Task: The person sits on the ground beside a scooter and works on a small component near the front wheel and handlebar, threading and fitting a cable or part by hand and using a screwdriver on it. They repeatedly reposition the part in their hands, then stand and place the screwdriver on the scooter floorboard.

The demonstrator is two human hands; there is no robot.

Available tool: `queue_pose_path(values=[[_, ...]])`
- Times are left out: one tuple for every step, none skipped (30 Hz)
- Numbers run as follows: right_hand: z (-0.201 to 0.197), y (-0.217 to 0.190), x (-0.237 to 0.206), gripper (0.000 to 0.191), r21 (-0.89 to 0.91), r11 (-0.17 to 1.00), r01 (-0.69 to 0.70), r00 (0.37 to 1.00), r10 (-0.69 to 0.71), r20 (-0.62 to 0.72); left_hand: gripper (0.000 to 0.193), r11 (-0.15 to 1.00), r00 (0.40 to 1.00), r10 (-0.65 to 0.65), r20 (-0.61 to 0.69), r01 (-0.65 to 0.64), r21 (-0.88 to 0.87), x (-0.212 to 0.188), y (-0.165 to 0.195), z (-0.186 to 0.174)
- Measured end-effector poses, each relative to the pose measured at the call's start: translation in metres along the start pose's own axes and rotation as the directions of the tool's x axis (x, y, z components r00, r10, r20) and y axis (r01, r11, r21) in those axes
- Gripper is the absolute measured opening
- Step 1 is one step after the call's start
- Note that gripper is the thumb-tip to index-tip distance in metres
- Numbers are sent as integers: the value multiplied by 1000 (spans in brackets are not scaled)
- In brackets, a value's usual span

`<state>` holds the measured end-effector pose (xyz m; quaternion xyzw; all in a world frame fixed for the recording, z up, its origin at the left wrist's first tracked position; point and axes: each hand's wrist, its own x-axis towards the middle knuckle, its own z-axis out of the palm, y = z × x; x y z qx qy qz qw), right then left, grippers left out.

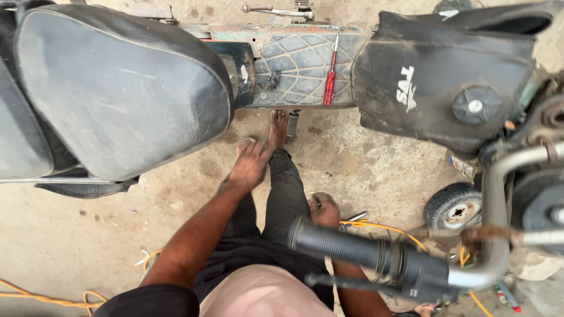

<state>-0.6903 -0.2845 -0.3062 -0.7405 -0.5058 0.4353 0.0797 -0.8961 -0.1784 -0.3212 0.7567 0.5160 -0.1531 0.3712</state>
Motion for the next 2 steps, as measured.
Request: queue_pose_path(values=[[-1, 4, -9, 23, 97, 993, -74, 997, 73, 14, 69, 997, 997, 65, -32, -63, 44, -15, -6, 14], [-2, 12, -22, 24, 193, 970, -150, 989, 145, 36, 60, 984, 998, -48, 28, 52, -170, -33, -11, 27]])
